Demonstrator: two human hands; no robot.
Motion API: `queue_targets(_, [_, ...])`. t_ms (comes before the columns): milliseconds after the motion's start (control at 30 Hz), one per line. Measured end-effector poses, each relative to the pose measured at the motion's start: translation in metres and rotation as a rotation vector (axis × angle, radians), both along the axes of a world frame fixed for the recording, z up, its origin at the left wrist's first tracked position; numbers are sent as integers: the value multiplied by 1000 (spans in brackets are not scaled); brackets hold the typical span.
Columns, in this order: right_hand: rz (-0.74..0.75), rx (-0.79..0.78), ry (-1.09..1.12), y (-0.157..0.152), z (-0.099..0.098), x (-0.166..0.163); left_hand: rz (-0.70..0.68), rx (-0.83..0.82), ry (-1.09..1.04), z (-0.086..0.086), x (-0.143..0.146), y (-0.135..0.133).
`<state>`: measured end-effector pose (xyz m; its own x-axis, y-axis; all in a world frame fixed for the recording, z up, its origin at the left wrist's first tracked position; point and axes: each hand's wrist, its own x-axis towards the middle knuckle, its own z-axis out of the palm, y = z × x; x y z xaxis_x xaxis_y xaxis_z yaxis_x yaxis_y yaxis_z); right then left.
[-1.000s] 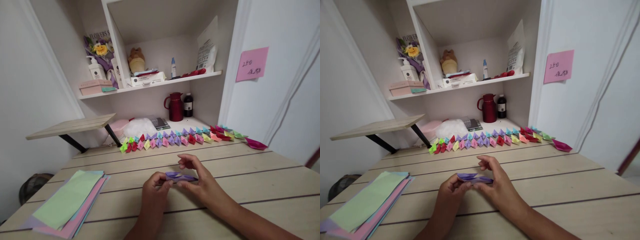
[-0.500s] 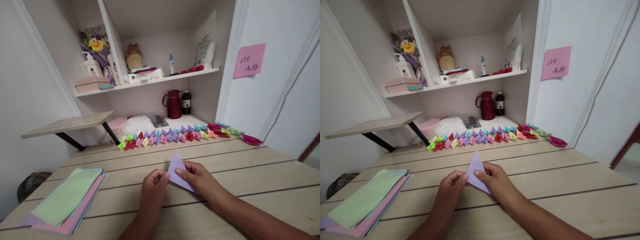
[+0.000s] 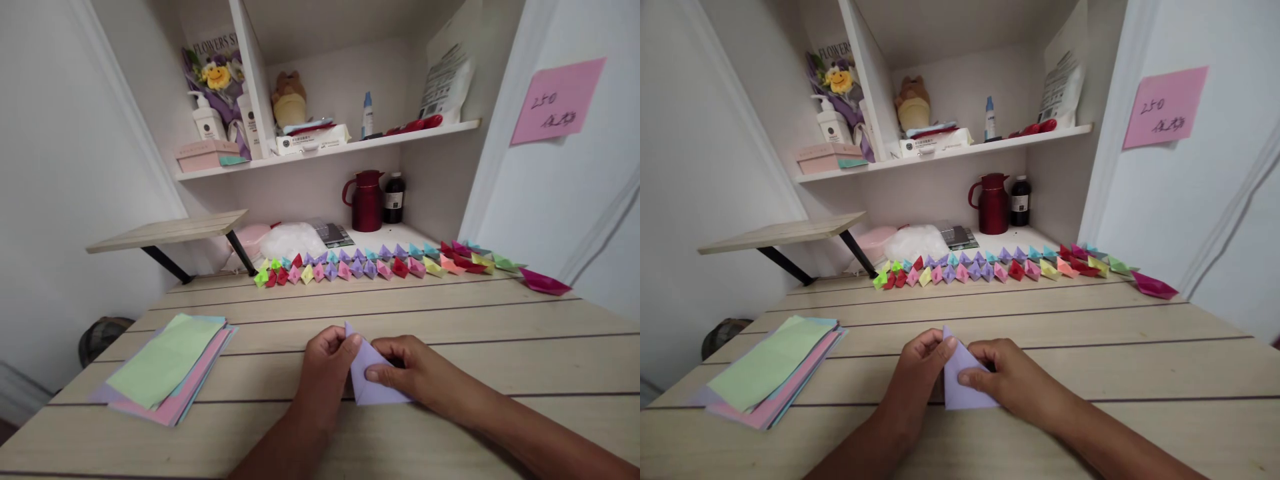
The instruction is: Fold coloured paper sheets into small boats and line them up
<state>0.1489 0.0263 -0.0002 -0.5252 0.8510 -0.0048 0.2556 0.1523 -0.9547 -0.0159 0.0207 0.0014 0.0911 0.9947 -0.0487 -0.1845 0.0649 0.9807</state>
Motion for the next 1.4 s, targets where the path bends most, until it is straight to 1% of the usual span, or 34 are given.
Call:
queue_targets(100, [24, -2, -16, 0, 0, 0, 50, 8, -21, 3, 1, -3])
queue_targets(200, [43, -17, -16, 0, 0, 0, 46, 9, -17, 4, 1, -5])
queue_targets(300, [57, -15, -34, -2, 2, -1, 50, -31, -25, 4, 1, -6])
queue_targets(467, [115, 27, -28, -7, 5, -4, 173, -72, -12, 2, 1, -6])
queue_targets(567, [109, -31, -4, -8, 4, -6, 209, -68, -9, 4, -3, -5])
queue_targets(633, [59, -121, 82, -8, 3, -8, 210, -67, -50, 5, -8, -2])
queue_targets(700, [-37, -202, 247, -8, 4, -10, 185, -73, -103, 5, -11, 1])
queue_targets(767, [-151, -238, 409, -5, 5, -12, 173, -63, -124, 3, -12, 4])
queue_targets(833, [-269, -234, 481, -2, 8, -11, 123, -39, -102, 0, -9, 6])
queue_targets(900, [-373, -195, 505, 2, 9, -10, 68, -27, -96, -3, -5, 7])
queue_targets(967, [-427, -154, 518, 5, 10, -8, 58, -18, -95, -5, 0, 7])
queue_targets(1067, [-428, -132, 516, 6, 8, -7, 73, -16, -100, -9, 2, 9])
queue_targets(1233, [-395, -142, 508, 4, 4, -10, 77, -38, -133, -13, 0, 12])
queue_targets(1400, [-373, -127, 487, 2, 3, -10, 89, -11, -82, -7, 0, 5])
